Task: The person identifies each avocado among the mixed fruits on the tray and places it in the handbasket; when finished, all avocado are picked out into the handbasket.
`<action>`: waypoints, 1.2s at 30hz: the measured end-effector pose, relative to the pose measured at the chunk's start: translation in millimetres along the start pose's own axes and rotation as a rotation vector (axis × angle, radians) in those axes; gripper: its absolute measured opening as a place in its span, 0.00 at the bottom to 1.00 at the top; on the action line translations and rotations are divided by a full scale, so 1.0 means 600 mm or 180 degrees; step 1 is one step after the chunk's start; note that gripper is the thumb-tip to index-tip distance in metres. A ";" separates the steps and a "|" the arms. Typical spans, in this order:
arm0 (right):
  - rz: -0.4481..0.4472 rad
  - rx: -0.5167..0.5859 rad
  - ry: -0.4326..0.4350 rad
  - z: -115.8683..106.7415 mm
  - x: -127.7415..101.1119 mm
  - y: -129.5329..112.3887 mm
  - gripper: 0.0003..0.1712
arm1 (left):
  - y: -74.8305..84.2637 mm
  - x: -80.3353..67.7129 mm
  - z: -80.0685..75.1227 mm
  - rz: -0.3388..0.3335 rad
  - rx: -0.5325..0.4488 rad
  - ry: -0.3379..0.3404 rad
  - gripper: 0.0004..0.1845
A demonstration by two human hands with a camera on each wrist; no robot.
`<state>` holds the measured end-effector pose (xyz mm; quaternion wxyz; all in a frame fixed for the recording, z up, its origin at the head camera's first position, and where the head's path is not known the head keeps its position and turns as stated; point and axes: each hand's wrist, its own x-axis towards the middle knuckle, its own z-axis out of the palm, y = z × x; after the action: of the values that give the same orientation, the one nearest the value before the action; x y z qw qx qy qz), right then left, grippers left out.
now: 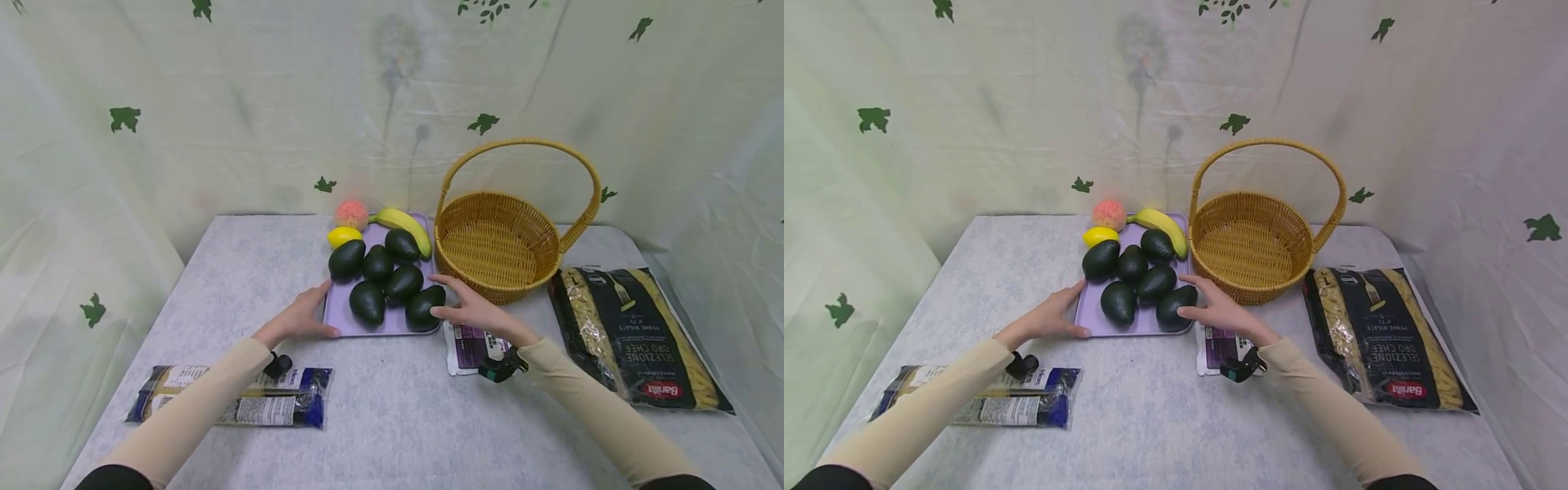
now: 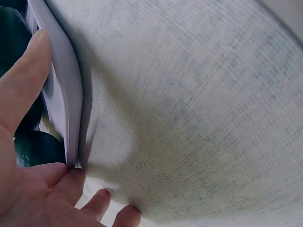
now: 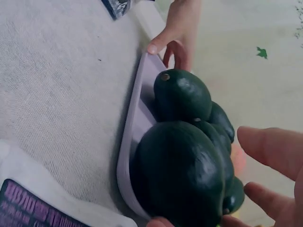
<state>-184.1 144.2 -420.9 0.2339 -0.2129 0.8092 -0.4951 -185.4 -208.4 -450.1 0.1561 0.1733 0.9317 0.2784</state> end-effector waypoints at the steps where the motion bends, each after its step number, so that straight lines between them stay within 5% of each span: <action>1: -0.0028 -0.0130 0.0074 0.004 0.003 0.000 0.38 | 0.000 0.000 0.000 -0.0005 0.0011 -0.0007 0.56; 8: -0.0151 -0.0953 0.0506 0.031 0.025 0.000 0.36 | 0.003 -0.003 -0.001 -0.0076 0.0030 -0.0053 0.57; 14: -0.0049 -0.1198 0.0705 0.043 0.034 0.000 0.35 | 0.005 -0.003 -0.001 -0.0064 0.0050 -0.0079 0.57; 28: -0.0393 -0.0594 0.0495 0.015 0.016 -0.006 0.31 | 0.004 -0.006 -0.001 -0.0108 0.0037 -0.0114 0.57; 36: -0.0676 -0.0066 0.0184 -0.041 -0.017 -0.075 0.31 | 0.007 -0.006 0.000 -0.0164 0.0061 -0.0152 0.56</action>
<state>-185.2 148.4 -369.1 0.1545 -0.2855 0.7936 -0.5147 -181.4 -206.5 -447.4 0.1837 0.1573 0.9345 0.2611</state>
